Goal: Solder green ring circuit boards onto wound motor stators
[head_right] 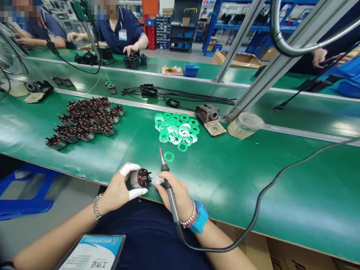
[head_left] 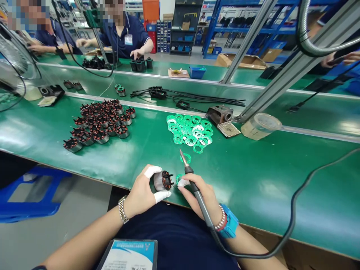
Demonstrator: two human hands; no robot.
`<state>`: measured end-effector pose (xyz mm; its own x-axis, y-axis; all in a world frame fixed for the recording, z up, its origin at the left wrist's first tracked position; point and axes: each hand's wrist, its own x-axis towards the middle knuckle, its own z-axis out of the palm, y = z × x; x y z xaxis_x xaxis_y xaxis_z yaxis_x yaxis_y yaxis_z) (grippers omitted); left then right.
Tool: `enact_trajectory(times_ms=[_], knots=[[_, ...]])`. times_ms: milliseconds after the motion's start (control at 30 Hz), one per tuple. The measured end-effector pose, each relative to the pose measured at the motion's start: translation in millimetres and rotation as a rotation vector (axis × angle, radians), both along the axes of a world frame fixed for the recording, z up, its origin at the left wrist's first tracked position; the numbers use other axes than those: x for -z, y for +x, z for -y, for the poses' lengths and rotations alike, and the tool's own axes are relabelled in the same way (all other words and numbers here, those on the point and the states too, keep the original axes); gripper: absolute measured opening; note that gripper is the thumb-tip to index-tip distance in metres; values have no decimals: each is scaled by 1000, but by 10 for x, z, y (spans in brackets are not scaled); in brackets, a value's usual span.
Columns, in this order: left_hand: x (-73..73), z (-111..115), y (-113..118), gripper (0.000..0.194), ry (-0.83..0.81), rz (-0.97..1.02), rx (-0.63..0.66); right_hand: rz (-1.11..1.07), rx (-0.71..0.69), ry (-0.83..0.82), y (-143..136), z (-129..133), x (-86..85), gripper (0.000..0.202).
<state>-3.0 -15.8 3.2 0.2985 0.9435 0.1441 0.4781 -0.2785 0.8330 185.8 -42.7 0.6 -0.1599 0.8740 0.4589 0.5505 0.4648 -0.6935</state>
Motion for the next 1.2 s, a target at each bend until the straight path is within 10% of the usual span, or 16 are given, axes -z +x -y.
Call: enact_trajectory(times_ms=[233, 533, 1200], knots=[[64, 83, 86, 48, -267, 419, 31, -7, -17, -38, 11, 31, 14, 22], [122, 22, 43, 46, 219, 9, 118, 9, 28, -36, 44, -51, 47, 22], [224, -156, -9, 41, 57, 74, 160, -95, -22, -216, 489, 31, -71, 12]])
